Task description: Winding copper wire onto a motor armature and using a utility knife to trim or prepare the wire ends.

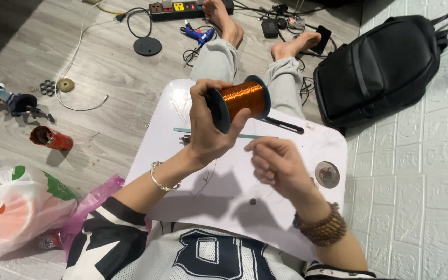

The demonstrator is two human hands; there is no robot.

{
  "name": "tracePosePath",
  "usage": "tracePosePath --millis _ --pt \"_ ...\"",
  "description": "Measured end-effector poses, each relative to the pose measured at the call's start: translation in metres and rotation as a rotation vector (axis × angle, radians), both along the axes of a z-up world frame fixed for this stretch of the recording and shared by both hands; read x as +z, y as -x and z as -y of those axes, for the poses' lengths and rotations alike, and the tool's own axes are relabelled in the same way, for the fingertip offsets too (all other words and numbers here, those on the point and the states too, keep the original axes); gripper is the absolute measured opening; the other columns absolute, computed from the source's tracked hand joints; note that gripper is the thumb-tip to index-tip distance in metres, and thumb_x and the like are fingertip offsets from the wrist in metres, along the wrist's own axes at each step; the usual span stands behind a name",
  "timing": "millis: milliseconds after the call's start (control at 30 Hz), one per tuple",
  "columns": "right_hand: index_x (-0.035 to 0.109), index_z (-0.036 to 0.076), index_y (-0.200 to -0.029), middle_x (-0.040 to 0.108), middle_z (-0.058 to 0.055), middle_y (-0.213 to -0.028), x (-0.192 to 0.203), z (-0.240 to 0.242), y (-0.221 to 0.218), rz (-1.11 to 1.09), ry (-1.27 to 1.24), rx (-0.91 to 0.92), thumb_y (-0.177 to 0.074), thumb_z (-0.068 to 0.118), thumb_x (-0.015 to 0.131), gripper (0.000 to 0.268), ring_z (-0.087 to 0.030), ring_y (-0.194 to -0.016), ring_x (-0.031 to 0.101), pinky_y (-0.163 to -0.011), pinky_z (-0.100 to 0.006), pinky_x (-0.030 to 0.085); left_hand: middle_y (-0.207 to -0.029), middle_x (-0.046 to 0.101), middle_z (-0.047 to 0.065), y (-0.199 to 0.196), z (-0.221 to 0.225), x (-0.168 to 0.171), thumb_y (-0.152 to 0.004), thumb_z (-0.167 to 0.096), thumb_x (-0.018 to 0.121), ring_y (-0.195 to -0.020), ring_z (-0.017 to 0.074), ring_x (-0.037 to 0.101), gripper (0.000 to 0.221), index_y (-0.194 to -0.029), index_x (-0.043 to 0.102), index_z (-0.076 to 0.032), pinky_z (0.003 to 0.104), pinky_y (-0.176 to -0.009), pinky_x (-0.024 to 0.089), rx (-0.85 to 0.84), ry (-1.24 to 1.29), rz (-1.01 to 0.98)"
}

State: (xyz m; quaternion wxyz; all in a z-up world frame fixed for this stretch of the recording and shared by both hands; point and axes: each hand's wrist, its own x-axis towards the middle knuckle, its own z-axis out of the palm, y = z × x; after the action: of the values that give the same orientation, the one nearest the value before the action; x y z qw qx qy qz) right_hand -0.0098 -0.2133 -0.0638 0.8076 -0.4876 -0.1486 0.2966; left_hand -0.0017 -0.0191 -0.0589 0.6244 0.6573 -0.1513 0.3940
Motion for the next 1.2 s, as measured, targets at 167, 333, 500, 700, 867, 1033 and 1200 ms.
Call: tracePosePath --millis 167,333,500,700,867,1033,1200 --pt "0.064 -0.010 -0.098 0.047 0.000 -0.056 -0.031 -0.010 -0.012 0.047 -0.146 0.177 -0.098 0.008 0.053 0.021 -0.006 -0.042 0.046 -0.038 -0.022 0.043 -0.113 0.051 0.006 0.012 0.001 0.017 -0.098 -0.035 0.065 -0.113 0.0166 0.054 0.045 -0.123 0.034 -0.013 0.032 -0.101 0.048 -0.220 0.135 -0.126" --pt "0.068 0.004 -0.096 0.055 -0.002 -0.067 -0.001 -0.020 -0.037 0.328 -0.289 0.331 -0.098 0.011 0.059 0.012 -0.013 -0.061 0.055 -0.080 -0.036 0.054 -0.110 0.057 0.008 0.025 -0.003 0.027 -0.095 -0.043 0.064 -0.111 0.0194 0.055 0.049 -0.123 0.039 -0.012 0.042 -0.104 0.043 -0.472 0.198 -0.282" --pt "0.068 -0.004 -0.080 0.057 -0.009 -0.059 -0.030 0.006 -0.063 0.352 -0.186 0.367 -0.087 0.004 0.062 0.012 -0.017 -0.047 0.055 -0.061 -0.034 0.052 -0.106 0.060 0.011 0.026 -0.008 0.023 -0.093 -0.047 0.066 -0.110 0.0247 0.057 0.050 -0.120 0.043 -0.012 0.049 -0.107 0.038 -0.659 0.102 -0.333" --pt "0.076 -0.001 -0.081 0.066 -0.009 -0.066 0.021 0.016 -0.078 0.639 0.282 0.422 -0.087 0.005 0.065 0.014 -0.013 -0.061 0.059 -0.058 -0.029 0.048 -0.094 0.065 0.017 0.029 -0.028 0.045 -0.083 -0.051 0.072 -0.090 0.0286 0.064 0.059 -0.117 0.053 -0.006 0.045 -0.080 0.051 -0.845 -0.341 -0.419" --pt "0.077 0.001 -0.086 0.063 -0.009 -0.065 0.084 0.010 -0.070 0.684 0.592 0.492 -0.085 0.002 0.066 0.011 -0.013 -0.053 0.049 -0.045 -0.024 0.047 -0.086 0.064 0.021 0.037 -0.030 0.078 -0.083 -0.044 0.068 -0.078 0.0361 0.070 0.055 -0.114 0.052 -0.002 0.049 -0.071 0.058 -0.752 -0.688 -0.502" --pt "0.075 0.002 -0.090 0.068 -0.013 -0.067 0.105 0.011 -0.056 0.777 0.829 0.345 -0.085 0.003 0.070 0.008 -0.016 -0.056 0.047 -0.047 -0.030 0.048 -0.089 0.064 0.020 0.034 -0.026 0.069 -0.082 -0.041 0.069 -0.073 0.0349 0.071 0.059 -0.120 0.053 0.001 0.048 -0.064 0.059 -0.479 -1.023 -0.554" --pt "0.078 -0.001 -0.089 0.056 -0.006 -0.052 0.095 0.022 -0.045 0.593 0.814 0.143 -0.090 0.006 0.066 0.013 -0.008 -0.048 0.041 -0.037 -0.022 0.035 -0.091 0.057 0.015 0.025 -0.027 0.038 -0.076 -0.025 0.076 -0.073 0.0321 0.069 0.060 -0.123 0.053 0.002 0.046 -0.059 0.060 -0.052 -1.133 -0.482"
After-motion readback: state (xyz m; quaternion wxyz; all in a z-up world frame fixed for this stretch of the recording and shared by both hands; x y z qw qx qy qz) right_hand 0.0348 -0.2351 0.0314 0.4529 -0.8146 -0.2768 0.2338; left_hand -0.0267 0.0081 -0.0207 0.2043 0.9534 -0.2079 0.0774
